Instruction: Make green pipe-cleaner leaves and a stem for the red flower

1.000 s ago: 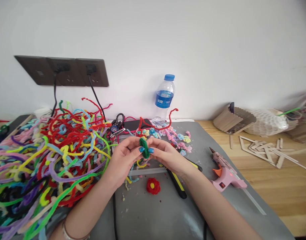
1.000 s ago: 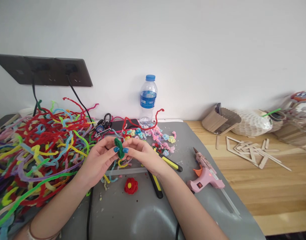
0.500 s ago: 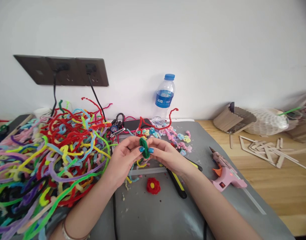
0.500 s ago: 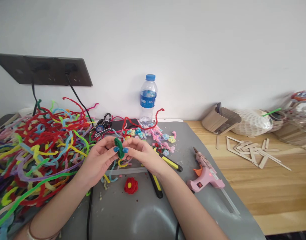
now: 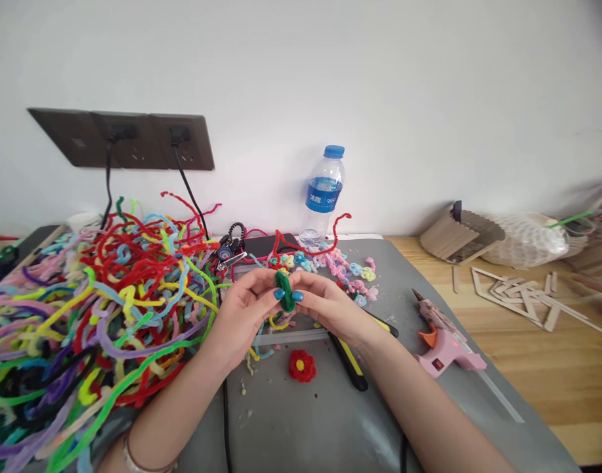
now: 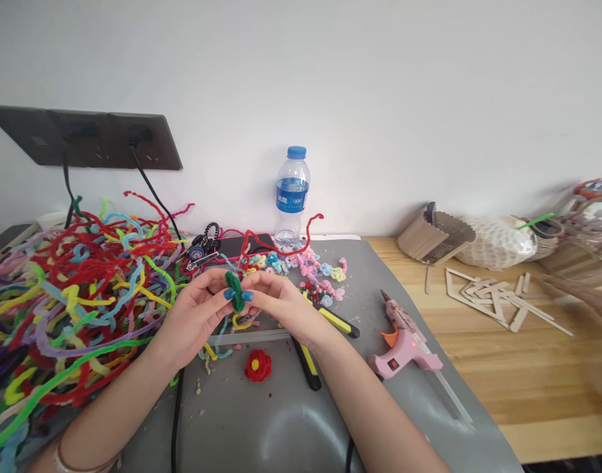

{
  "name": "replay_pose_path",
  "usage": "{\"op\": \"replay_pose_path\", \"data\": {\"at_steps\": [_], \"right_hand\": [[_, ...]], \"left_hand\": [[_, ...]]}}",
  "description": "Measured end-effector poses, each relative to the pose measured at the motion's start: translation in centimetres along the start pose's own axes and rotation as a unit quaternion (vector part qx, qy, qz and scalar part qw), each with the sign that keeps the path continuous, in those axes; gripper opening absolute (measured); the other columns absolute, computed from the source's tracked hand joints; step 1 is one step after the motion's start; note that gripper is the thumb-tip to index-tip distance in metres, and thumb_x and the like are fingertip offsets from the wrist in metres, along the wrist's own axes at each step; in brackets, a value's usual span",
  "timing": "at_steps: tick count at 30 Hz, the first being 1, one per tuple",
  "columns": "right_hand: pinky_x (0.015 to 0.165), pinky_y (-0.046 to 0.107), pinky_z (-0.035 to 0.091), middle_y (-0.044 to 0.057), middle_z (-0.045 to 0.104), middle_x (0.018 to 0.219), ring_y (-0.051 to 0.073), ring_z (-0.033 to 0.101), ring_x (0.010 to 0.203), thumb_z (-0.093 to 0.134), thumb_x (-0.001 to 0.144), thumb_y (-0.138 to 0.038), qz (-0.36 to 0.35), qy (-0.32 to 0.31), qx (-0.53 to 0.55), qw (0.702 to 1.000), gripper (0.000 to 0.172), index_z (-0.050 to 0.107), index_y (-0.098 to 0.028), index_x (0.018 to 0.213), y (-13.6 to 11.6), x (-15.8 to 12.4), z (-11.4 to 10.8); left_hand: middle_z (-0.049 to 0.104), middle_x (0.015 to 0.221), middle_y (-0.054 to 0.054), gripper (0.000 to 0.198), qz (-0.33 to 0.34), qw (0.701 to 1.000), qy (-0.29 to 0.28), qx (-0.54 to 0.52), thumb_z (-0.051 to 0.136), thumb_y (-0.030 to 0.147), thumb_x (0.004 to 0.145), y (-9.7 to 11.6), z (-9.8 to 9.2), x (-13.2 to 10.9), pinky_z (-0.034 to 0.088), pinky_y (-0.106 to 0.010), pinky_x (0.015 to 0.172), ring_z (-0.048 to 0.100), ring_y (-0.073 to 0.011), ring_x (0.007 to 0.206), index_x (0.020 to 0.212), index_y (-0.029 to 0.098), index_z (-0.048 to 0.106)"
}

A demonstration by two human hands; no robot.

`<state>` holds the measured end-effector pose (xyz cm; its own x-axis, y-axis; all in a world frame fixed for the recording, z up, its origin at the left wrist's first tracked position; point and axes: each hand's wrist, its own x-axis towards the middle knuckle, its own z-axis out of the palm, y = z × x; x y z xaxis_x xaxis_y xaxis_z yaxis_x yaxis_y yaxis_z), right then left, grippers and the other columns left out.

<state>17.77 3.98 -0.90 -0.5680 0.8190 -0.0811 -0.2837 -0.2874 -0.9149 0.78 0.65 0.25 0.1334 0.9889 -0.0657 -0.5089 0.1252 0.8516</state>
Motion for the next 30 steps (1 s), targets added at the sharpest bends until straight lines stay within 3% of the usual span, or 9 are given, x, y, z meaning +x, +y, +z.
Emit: {"op": "replay_pose_path", "data": {"at_steps": [30], "right_hand": [[0.071,0.026,0.047,-0.001,0.065,0.08,0.012,0.061,0.073,0.085,0.074,-0.045,0.0,-0.003,-0.004,1.0,0.034,0.068,-0.019,0.09,0.06,0.06,-0.06]], "left_hand": [[0.075,0.084,-0.002,0.024,0.002,1.0,-0.005,-0.003,0.087,0.027,0.073,-0.14,-0.02,0.02,0.061,-0.027,0.074,0.072,-0.0165,0.08,0.091,0.019,0.073]]}}
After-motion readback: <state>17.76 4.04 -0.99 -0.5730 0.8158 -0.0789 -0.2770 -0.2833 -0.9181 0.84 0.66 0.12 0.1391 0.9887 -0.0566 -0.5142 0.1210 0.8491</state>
